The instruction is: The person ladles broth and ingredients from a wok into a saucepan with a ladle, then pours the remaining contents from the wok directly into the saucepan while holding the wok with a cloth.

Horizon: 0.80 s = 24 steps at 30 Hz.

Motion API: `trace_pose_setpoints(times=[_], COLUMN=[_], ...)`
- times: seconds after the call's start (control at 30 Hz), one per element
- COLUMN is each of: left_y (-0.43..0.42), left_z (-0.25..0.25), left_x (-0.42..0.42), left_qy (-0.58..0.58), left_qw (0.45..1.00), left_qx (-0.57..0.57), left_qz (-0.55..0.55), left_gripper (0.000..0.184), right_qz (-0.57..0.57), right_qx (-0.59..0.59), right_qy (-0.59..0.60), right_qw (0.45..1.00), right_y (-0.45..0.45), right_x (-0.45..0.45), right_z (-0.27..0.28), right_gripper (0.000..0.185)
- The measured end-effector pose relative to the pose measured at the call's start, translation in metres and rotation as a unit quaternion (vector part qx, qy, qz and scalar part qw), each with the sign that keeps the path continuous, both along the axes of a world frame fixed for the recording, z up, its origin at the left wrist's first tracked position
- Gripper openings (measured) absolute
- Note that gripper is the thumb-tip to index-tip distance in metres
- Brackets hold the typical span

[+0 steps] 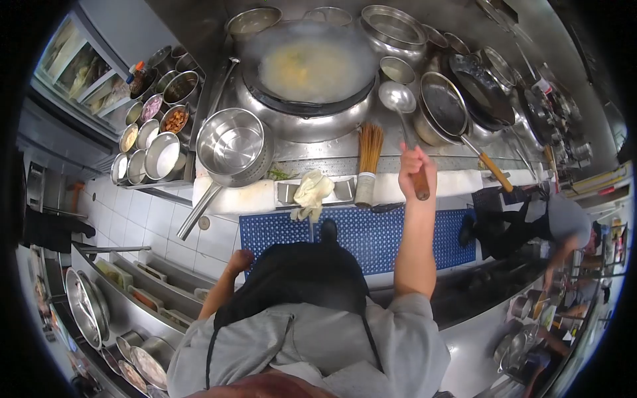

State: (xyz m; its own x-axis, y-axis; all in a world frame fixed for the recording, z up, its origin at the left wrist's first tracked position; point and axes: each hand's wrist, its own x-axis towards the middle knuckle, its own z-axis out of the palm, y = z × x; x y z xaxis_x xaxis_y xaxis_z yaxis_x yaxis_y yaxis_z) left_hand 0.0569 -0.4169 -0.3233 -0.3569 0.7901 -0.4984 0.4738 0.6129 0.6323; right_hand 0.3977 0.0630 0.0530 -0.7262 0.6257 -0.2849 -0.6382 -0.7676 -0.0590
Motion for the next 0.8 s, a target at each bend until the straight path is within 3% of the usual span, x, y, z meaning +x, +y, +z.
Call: trace_pose_setpoints(times=[0.07,0.1,0.13,0.2,0.27,0.3,0.4,0.43,0.5,0.57,0.67,0.77,0.8], left_y=[-0.023,-0.034,-0.039,-0.06,-0.074,-0.079,-0.08,-0.078,-0.065,-0.052,-0.034,-0.026,-0.026], left_z=[-0.014,-0.005,0.003,-0.001,-0.003,0.001,0.003,0.003,0.002,0.008,0.026,0.032,0.028], left_x=[0.005,0.008,0.012,0.019,0.016,0.013,0.003,-0.004,-0.013,-0.025,-0.034,-0.027,-0.022], left_qy=[-0.017,-0.046,-0.076,-0.008,0.009,-0.01,-0.026,-0.024,0.034,0.049,0.03,0.052,0.05], left_qw=[0.998,0.994,0.986,0.989,0.988,0.988,0.99,0.99,0.992,0.993,0.995,0.997,0.998], left_qx=[-0.046,-0.098,-0.149,-0.138,-0.134,-0.133,-0.127,-0.126,-0.09,-0.058,-0.023,-0.016,-0.026], left_qz=[-0.026,-0.028,-0.029,-0.06,-0.075,-0.074,-0.059,-0.053,-0.076,-0.091,-0.09,-0.06,-0.04], left_gripper=[0.017,0.018,0.02,0.023,0.025,0.025,0.023,0.022,0.018,0.018,0.019,0.021,0.021], right_qz=[-0.001,-0.007,-0.027,0.014,-0.008,0.001,-0.053,-0.066,-0.085,-0.068,-0.041,0.016,0.078], right_qx=[0.078,0.172,0.269,0.353,0.429,0.447,0.507,0.509,0.444,0.339,0.157,0.204,0.326], right_qy=[-0.177,-0.345,-0.535,-0.682,-0.753,-0.792,-0.805,-0.802,-0.719,-0.616,-0.558,-0.605,-0.676], right_qw=[0.981,0.923,0.8,0.641,0.5,0.416,0.305,0.304,0.528,0.708,0.814,0.77,0.657], right_y=[-0.008,-0.021,-0.037,-0.061,-0.072,-0.079,-0.063,-0.066,-0.07,-0.08,-0.11,-0.125,-0.138], right_x=[0.013,0.009,0.004,-0.002,0.006,0.005,0.029,0.026,0.02,0.018,0.017,0.062,0.08], right_z=[-0.016,-0.017,-0.02,-0.031,-0.067,-0.071,-0.155,-0.16,-0.171,-0.171,-0.147,-0.233,-0.261], right_gripper=[0.027,0.022,0.02,0.016,0.029,0.052,0.067,0.061,0.058,0.051,0.054,0.043,0.038])
